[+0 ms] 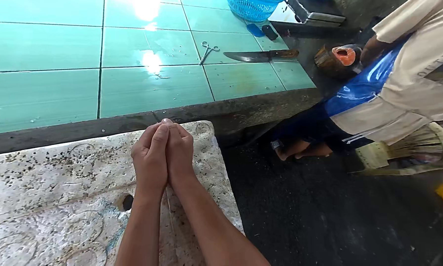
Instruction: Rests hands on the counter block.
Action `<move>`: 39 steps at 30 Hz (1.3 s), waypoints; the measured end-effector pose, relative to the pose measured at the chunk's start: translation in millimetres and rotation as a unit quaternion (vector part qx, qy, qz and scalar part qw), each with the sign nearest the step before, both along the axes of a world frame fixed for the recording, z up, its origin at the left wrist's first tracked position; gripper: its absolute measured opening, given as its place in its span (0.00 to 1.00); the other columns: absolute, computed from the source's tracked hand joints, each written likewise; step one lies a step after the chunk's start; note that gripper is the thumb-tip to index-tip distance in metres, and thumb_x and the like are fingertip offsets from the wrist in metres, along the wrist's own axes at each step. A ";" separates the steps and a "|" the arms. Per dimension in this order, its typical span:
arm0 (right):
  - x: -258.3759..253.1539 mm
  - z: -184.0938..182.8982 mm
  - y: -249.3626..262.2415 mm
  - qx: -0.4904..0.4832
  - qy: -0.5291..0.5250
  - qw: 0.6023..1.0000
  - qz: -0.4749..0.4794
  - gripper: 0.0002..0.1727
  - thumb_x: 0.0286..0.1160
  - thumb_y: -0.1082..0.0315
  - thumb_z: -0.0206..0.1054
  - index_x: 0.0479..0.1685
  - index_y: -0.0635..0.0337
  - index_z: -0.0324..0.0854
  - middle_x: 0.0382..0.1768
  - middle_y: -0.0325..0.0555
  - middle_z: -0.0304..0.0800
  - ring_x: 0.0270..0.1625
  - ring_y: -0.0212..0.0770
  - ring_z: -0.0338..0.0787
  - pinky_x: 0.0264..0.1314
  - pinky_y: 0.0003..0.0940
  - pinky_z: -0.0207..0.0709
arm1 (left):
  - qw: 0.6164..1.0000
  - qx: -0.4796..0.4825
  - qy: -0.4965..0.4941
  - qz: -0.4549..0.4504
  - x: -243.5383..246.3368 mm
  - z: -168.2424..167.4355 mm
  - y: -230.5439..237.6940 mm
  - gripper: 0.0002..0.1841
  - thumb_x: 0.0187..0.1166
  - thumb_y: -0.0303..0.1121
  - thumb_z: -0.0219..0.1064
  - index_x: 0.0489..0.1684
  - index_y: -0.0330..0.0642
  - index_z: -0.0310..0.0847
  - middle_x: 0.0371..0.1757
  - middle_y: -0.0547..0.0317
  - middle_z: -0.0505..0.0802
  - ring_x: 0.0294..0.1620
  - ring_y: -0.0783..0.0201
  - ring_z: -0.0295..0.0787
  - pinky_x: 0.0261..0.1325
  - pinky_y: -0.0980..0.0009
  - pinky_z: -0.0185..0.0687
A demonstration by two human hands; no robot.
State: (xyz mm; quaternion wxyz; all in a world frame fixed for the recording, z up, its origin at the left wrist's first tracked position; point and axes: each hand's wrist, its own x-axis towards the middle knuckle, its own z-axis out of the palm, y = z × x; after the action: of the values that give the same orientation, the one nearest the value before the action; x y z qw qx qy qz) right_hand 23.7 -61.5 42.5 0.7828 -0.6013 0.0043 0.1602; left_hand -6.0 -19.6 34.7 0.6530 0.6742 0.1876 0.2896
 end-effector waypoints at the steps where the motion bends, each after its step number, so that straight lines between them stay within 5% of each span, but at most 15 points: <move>1: -0.2 0.0 0.1 0.000 0.002 1.000 0.000 0.26 0.90 0.44 0.54 0.29 0.51 0.82 0.18 0.36 0.75 0.20 0.28 0.74 0.22 0.26 0.67 | 1.000 0.003 0.000 0.000 0.0 -0.2 0.1 0.17 0.91 0.45 0.53 0.52 0.48 0.87 0.39 0.73 0.91 0.40 0.81 0.87 0.45 0.79 0.84; 39: -0.5 2.0 -0.4 -0.015 -0.008 1.000 0.003 0.26 0.90 0.44 0.53 0.27 0.51 0.81 0.18 0.36 0.74 0.20 0.29 0.73 0.21 0.27 0.66 | 1.000 -0.003 -0.014 0.000 -0.5 0.9 -0.8 0.16 0.91 0.44 0.53 0.51 0.49 0.87 0.37 0.75 0.90 0.38 0.82 0.87 0.44 0.81 0.84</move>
State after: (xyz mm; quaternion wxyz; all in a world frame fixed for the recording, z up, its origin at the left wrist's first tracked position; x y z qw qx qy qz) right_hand 23.2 -61.9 44.5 0.7729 -0.6146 -0.0018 0.1576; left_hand -6.6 -20.4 35.5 0.6576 0.6683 0.1792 0.2980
